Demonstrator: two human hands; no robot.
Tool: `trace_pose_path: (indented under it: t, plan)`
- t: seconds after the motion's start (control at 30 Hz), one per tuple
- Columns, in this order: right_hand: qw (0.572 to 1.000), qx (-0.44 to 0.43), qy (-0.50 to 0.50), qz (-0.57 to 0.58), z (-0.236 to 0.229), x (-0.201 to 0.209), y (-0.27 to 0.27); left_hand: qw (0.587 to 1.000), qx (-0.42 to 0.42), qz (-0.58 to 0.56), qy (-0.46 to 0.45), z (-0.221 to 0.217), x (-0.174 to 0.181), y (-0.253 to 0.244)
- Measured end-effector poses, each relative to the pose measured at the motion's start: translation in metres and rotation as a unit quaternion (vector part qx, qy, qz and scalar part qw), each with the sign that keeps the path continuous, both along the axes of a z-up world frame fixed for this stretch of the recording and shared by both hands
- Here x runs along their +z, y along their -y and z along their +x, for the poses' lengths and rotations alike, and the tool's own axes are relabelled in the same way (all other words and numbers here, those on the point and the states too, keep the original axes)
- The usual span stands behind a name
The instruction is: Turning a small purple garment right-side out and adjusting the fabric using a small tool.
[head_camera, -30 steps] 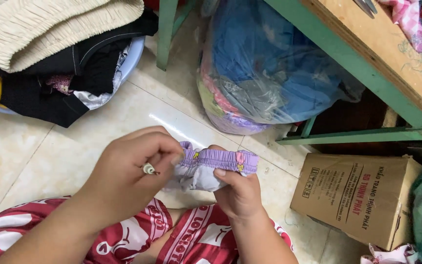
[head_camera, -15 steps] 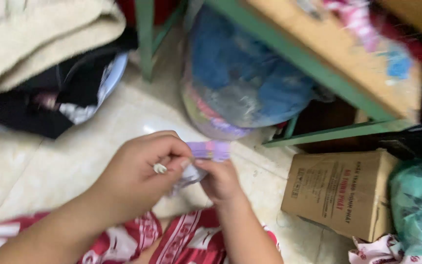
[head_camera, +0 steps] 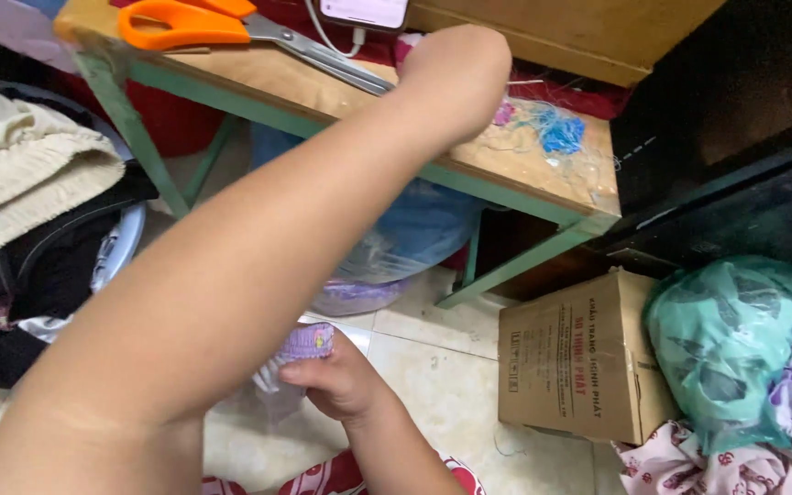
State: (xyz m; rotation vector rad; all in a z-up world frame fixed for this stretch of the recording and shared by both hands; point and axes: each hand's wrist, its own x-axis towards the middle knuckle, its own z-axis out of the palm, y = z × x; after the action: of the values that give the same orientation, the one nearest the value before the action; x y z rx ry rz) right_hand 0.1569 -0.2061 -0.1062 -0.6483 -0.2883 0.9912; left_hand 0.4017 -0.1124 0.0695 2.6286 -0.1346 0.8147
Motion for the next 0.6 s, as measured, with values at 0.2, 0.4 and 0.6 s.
trace_pose_path:
  t: [0.2,0.4,0.6]
  plan:
    - [0.991,0.088,0.049,0.091,0.013,0.023,0.009,0.987,-0.045,0.066,0.141,-0.069,0.010,-0.034]
    - [0.992,0.042,-0.002,0.117,0.025,0.020,0.015,0.864,-0.203,-0.275,-0.369,-0.222,-0.015,-0.104]
    - [0.996,0.082,0.030,0.003,0.019,0.029,0.006,0.835,-0.049,-0.416,-0.356,-0.328,-0.104,-0.134]
